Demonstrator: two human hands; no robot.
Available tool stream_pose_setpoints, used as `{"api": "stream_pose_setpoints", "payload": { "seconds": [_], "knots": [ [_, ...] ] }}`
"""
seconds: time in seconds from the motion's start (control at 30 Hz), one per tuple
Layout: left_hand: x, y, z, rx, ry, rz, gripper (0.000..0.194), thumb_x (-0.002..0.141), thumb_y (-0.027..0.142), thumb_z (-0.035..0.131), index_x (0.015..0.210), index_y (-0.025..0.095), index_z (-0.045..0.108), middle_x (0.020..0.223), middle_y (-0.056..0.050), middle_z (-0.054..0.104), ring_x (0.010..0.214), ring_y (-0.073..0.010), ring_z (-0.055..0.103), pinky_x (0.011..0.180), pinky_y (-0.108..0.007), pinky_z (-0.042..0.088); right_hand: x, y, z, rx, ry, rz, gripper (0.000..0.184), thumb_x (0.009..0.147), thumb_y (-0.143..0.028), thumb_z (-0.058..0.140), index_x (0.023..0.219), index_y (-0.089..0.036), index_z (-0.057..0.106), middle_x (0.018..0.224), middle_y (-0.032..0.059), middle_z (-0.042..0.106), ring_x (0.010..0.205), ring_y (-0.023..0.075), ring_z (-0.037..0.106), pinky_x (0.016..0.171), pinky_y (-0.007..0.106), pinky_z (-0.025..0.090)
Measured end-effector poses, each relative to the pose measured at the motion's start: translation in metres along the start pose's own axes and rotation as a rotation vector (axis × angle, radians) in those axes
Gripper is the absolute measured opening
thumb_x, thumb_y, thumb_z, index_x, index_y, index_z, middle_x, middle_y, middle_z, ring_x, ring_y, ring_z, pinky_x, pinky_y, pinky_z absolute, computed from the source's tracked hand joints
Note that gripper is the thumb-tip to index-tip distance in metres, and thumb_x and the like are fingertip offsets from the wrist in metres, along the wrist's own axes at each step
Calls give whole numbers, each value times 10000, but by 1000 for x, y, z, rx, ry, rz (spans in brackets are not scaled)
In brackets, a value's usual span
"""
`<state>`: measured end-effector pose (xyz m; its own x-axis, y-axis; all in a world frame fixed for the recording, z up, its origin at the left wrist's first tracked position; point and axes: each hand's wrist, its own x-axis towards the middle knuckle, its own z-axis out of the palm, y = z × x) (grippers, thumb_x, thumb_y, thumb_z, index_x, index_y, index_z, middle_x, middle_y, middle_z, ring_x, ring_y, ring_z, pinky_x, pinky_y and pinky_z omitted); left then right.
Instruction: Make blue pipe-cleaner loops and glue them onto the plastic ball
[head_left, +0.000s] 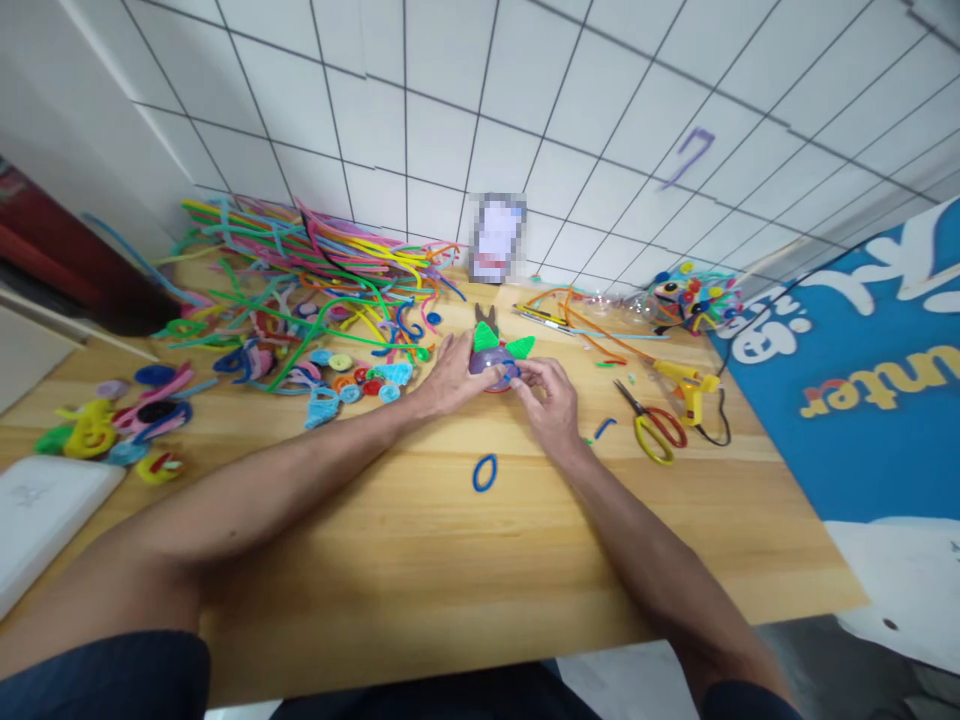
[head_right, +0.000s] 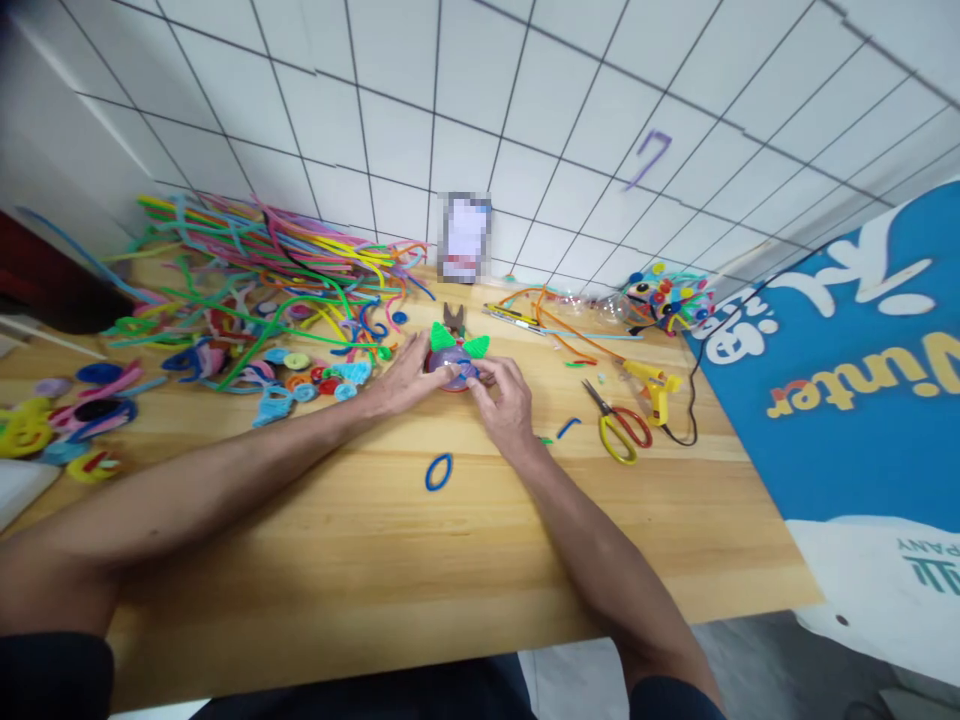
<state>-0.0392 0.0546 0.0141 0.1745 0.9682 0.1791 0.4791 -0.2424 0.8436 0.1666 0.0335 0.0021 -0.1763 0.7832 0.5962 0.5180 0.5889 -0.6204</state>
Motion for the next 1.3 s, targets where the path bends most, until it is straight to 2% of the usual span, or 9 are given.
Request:
{"api": "stream_pose_setpoints", "payload": {
  "seconds": [0.17, 0.37, 0.53, 0.67, 0.83, 1.03, 1.2, 1.3],
  "knots": [
    [-1, -2, 0, -21, -29, 8, 470, 903, 552, 669, 1168, 175, 574, 1149, -118, 621, 1180, -365, 582, 1103, -575, 470, 0, -1, 0, -24, -3, -5, 184, 964, -268, 699, 1143, -259, 739, 1060, 65, 736, 897, 223, 697, 810, 399, 638],
    [-2, 0, -1, -27, -49, -31, 472, 833, 482, 769, 1146, 176, 592, 1166, -129, 641, 1188, -381, 582, 1065, -568, 494, -1, 0, 2, -19, 29, 13, 184, 971, -295, 700, 1145, -256, 741, 1033, 62, 725, 879, 219, 695, 803, 395, 636],
    [-5, 3, -6, -90, -77, 60, 405, 983, 527, 563, 1214, 198, 614, 1211, -102, 662, 1211, -333, 584, 1147, -535, 446, -1, 0, 2, 10, 29, -8, 179, 970, -273, 706, 1144, -254, 744, 1045, 61, 721, 883, 214, 690, 809, 390, 633],
    [-3, 0, -4, -68, -61, 39, 431, 935, 503, 621, 1221, 181, 623, 1227, -121, 667, 1227, -353, 585, 1143, -553, 457, -1, -1, 2, -4, 25, 2, 184, 965, -269, 709, 1147, -261, 741, 1060, 64, 724, 886, 218, 688, 807, 396, 637],
    [-1, -4, -3, -146, -82, 46, 447, 939, 497, 602, 1260, 186, 619, 1303, -124, 667, 1275, -352, 583, 1176, -554, 438, -1, -2, 3, 3, 22, -22, 193, 964, -240, 708, 1152, -264, 740, 1062, 59, 725, 887, 214, 688, 806, 388, 636],
    [-1, -5, -7, -142, -92, 14, 400, 940, 523, 615, 1181, 206, 641, 1221, -94, 694, 1217, -337, 610, 1161, -540, 467, 0, -1, 4, 6, 17, -10, 189, 963, -244, 698, 1147, -268, 737, 1042, 59, 728, 883, 220, 686, 805, 395, 636],
    [2, -4, -8, -172, -125, 1, 517, 942, 514, 592, 1325, 167, 600, 1376, -123, 674, 1310, -334, 590, 1217, -542, 426, 0, 2, 8, 31, 48, -39, 179, 958, -239, 698, 1131, -263, 736, 1039, 55, 730, 852, 210, 678, 794, 381, 633],
    [3, -7, -7, -177, -116, 37, 534, 944, 510, 587, 1346, 159, 599, 1389, -119, 685, 1307, -311, 602, 1214, -514, 436, 0, 5, 10, 28, 49, -42, 170, 962, -237, 695, 1125, -261, 737, 1032, 55, 729, 865, 212, 678, 802, 378, 631]
  ]
}}
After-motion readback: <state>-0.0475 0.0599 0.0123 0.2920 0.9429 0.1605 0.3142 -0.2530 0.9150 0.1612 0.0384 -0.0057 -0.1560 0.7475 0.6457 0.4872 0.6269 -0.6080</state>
